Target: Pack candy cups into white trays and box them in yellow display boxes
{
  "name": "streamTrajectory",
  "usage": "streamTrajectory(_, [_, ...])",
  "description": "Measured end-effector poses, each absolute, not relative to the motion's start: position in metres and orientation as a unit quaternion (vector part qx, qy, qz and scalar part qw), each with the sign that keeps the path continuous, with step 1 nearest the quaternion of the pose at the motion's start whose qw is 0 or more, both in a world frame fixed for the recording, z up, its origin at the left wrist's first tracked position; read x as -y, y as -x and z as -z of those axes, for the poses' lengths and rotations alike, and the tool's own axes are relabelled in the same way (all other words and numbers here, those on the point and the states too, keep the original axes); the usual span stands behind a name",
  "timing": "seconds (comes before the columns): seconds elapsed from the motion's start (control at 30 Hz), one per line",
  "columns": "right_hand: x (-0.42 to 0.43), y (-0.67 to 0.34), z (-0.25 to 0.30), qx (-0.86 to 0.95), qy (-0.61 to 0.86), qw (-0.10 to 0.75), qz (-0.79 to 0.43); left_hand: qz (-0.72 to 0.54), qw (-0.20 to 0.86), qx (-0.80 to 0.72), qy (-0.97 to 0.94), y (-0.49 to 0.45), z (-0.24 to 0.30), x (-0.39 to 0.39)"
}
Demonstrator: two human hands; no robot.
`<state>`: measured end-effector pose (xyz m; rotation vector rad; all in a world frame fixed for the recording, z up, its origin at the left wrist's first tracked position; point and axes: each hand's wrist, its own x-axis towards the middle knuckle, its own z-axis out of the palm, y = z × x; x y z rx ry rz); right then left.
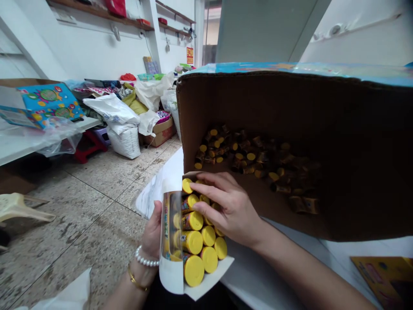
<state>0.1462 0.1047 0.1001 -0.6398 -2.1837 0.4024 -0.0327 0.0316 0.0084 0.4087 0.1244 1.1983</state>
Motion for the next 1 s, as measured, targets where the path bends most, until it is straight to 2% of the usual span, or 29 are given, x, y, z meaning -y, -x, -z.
streamTrajectory(0.1, [-0.113, -0.156, -0.102, 0.841, 0.301, 0.418, -0.163, -0.557, 0.808, -0.099, -0.165, 0.034, -0.005, -0.031])
streamTrajectory(0.17, [-0.118, -0.166, -0.100, 0.798, 0.386, 0.409, -0.215, -0.551, 0.813, -0.118, -0.146, 0.034, -0.003, -0.032])
streamTrajectory(0.27, [-0.117, -0.182, -0.090, 0.744, 0.477, 0.308, -0.354, -0.552, 0.812, -0.146, -0.118, 0.033, -0.004, -0.034])
streamTrajectory(0.37, [-0.097, -0.200, -0.080, 0.715, 0.448, 0.240, -0.481, -0.586, 0.772, -0.231, -0.088, 0.028, -0.008, -0.034])
streamTrajectory(0.43, [-0.076, -0.210, -0.074, 0.680, 0.424, 0.248, -0.544, -0.611, 0.725, -0.305, -0.088, 0.024, -0.012, -0.030])
streamTrajectory(0.57, [-0.034, -0.220, -0.061, 0.564, 0.439, 0.328, -0.618, -0.622, 0.664, -0.395, -0.125, 0.023, -0.013, -0.008])
streamTrajectory(0.73, [-0.017, -0.220, -0.054, 0.537, 0.436, 0.397, -0.603, -0.539, 0.663, -0.489, -0.173, 0.021, -0.005, 0.026])
streamTrajectory(0.9, [-0.034, -0.224, -0.067, 0.591, 0.465, 0.431, -0.499, -0.335, 0.798, -0.453, -0.215, -0.011, 0.022, 0.044])
streamTrajectory(1.0, [-0.043, -0.235, -0.069, 0.613, 0.490, 0.426, -0.450, -0.238, 0.822, -0.454, -0.248, -0.019, 0.040, 0.055])
